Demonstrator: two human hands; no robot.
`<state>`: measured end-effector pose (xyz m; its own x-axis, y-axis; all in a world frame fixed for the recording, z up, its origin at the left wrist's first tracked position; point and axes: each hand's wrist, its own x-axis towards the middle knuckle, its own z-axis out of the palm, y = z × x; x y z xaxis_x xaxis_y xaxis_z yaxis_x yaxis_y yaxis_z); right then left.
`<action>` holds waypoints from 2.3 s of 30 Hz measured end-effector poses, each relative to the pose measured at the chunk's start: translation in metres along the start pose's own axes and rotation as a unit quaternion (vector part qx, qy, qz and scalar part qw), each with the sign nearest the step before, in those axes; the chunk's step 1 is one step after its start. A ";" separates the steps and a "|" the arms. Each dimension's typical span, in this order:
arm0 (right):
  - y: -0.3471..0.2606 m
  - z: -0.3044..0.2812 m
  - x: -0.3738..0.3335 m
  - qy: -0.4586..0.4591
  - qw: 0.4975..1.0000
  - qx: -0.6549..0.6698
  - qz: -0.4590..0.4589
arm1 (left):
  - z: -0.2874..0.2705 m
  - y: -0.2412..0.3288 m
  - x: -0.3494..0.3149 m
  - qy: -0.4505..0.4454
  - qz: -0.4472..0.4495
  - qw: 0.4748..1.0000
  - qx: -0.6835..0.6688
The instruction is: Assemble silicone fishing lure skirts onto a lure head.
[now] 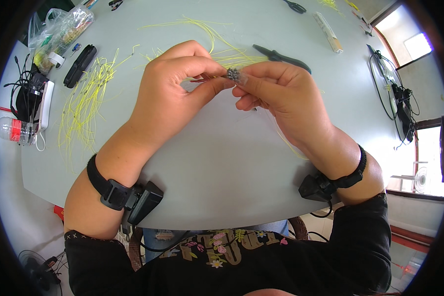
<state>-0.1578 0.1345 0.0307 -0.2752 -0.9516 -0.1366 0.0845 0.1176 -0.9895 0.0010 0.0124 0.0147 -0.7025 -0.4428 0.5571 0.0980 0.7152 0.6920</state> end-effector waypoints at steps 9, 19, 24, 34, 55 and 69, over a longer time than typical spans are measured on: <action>0.002 0.000 0.002 -0.003 1.000 0.015 -0.006 | 0.003 -0.005 0.000 -0.046 -0.059 0.996 -0.041; 0.008 -0.001 0.006 -0.011 1.000 -0.023 -0.012 | 0.003 -0.003 0.000 -0.062 -0.110 0.991 -0.051; 0.011 0.001 0.006 -0.007 0.999 -0.015 -0.039 | 0.003 -0.003 0.000 -0.054 -0.091 0.993 -0.057; 0.008 0.000 0.006 -0.013 0.998 -0.047 -0.047 | 0.001 -0.005 0.003 -0.048 -0.082 0.995 -0.026; 0.013 0.002 0.011 0.007 0.995 -0.072 -0.066 | -0.001 -0.006 0.005 -0.024 -0.062 0.996 0.056; 0.017 -0.002 0.015 0.007 0.994 -0.056 -0.098 | -0.002 -0.007 0.003 -0.038 -0.107 0.993 0.021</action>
<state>-0.1626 0.1231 0.0113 -0.2901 -0.9552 0.0585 -0.0788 -0.0371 -0.9962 -0.0005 0.0044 0.0124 -0.7551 -0.5464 0.3624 -0.0874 0.6318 0.7702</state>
